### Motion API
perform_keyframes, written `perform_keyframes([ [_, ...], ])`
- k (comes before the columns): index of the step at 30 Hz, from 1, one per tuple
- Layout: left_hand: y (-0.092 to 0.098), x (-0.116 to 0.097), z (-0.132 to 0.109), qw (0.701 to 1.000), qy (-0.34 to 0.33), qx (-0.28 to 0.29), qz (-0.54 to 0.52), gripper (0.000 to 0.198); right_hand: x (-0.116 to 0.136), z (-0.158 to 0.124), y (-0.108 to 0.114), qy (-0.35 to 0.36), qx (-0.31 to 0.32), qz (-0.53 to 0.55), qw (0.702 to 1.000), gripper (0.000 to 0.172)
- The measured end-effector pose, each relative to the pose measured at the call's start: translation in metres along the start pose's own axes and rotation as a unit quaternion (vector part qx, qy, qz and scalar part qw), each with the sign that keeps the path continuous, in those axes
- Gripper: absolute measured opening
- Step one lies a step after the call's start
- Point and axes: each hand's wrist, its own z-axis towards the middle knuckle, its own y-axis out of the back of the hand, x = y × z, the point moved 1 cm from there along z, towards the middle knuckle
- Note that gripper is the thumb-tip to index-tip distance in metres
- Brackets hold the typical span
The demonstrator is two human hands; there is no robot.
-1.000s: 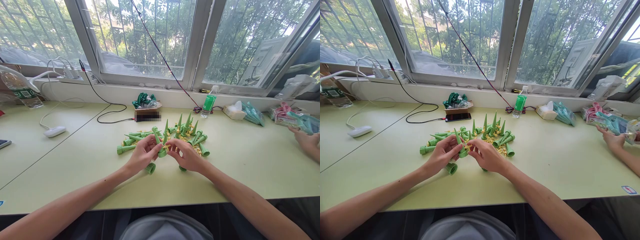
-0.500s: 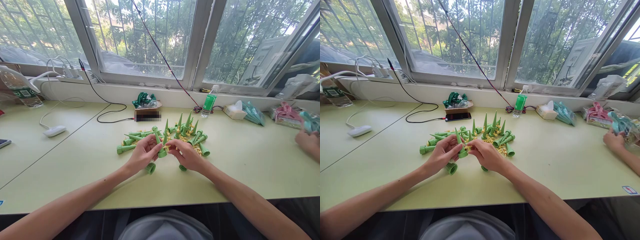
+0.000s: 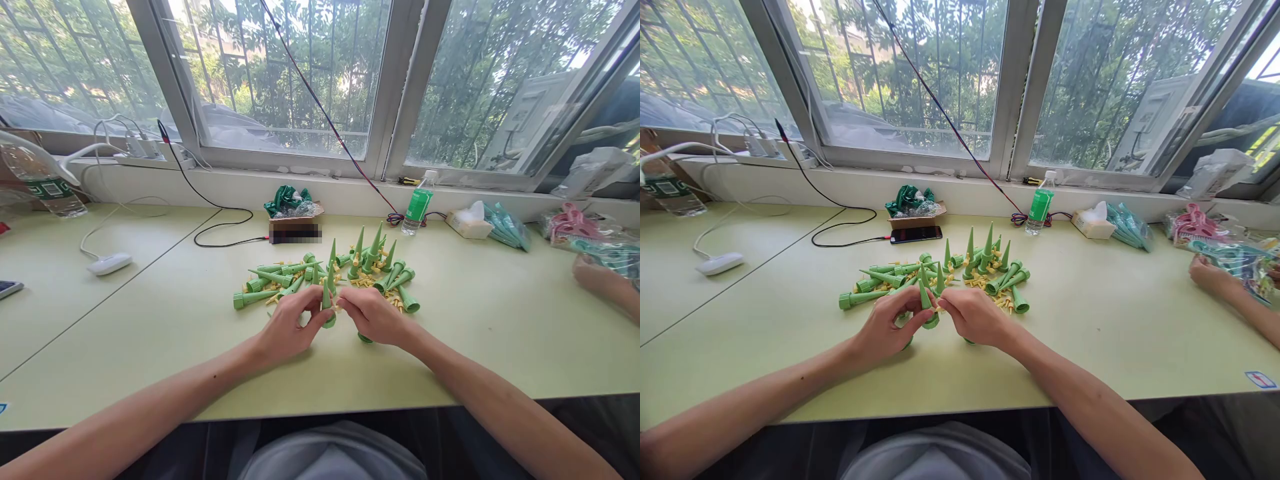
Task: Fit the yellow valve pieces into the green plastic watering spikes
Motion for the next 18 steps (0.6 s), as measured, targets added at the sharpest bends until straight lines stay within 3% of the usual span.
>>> perform_keyframes([
  [4,0.0005,-0.0024,-0.0009,0.999,-0.020,0.011,0.031,0.005,0.0012,-0.0003,-0.0004,-0.010,0.006,-0.010,1.000,0.033],
  [9,0.0013,-0.0048,0.0010,0.998,-0.030,-0.020,0.051,0.005,0.0029,0.0013,0.0002,-0.021,-0.019,0.007,1.000,0.032],
  [14,0.0015,-0.0037,0.0035,0.999,0.022,-0.029,0.014,0.008,0.0004,-0.0007,-0.0009,-0.030,-0.050,0.034,0.998,0.016],
  [18,0.0020,-0.0045,0.0058,0.995,0.067,-0.034,-0.065,0.012,-0.0026,-0.0025,-0.0024,-0.014,-0.067,0.041,0.997,0.022],
])
